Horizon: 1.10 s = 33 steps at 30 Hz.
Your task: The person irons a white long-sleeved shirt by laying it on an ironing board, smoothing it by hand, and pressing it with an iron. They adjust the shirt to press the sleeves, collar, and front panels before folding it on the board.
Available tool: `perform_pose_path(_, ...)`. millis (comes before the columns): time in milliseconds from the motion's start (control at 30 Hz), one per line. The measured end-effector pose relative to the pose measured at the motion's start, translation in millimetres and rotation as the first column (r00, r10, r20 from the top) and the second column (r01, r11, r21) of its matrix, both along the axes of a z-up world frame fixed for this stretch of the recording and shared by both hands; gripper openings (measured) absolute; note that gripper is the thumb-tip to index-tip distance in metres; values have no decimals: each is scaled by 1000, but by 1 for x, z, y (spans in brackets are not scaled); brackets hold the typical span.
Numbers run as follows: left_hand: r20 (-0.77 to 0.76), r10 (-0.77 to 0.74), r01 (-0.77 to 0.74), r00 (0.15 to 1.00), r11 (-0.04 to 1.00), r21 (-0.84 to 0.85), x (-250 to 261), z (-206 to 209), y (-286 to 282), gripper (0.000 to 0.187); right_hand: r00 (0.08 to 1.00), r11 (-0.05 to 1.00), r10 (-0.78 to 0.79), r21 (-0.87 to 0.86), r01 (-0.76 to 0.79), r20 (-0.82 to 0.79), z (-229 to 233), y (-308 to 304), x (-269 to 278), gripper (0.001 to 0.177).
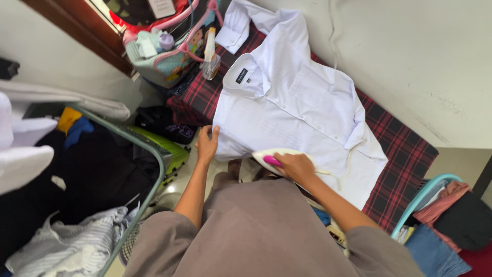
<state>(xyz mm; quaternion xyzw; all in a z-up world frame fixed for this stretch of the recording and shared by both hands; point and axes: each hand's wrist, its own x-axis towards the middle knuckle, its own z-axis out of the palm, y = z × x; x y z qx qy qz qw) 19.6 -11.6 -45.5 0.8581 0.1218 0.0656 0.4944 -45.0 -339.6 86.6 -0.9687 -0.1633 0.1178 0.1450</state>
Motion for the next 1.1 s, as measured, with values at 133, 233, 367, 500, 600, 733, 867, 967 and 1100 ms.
perform_pose_path(133,-114,38,-66,993,964,-256,21,-21,-7,27,975,967,-190,-193,165,-119,2,-65,31,41)
perform_pose_path(233,-211,98,-142,973,969,-201,26,-26,-5,28,957,923,-289,-271,273,-19,1,-72,64,46)
perform_pose_path(367,-223,115,-156,968,972,-177,29,-28,-9,25,950,945,-309,-98,313,51,-6,-20,96,47)
perform_pose_path(500,-159,135,-156,978,980,-126,27,-25,-10,24,949,950,-312,-12,313,56,-13,37,134,45)
perform_pose_path(600,-178,134,-144,975,989,-41,28,-6,-16,24,936,939,-343,13,343,78,-12,52,147,42)
perform_pose_path(733,-116,192,-153,974,946,285,28,36,-31,23,924,927,-374,26,374,74,-21,28,131,45)
perform_pose_path(867,160,37,-95,986,923,374,44,69,-57,33,913,915,-402,42,400,71,-32,-58,76,50)
perform_pose_path(967,292,-277,177,915,929,326,76,73,-81,33,873,877,-479,-1,481,95,-23,-132,23,59)
perform_pose_path(1100,287,-469,330,835,845,420,136,61,-118,31,873,832,-486,-288,474,33,8,-206,-29,48)
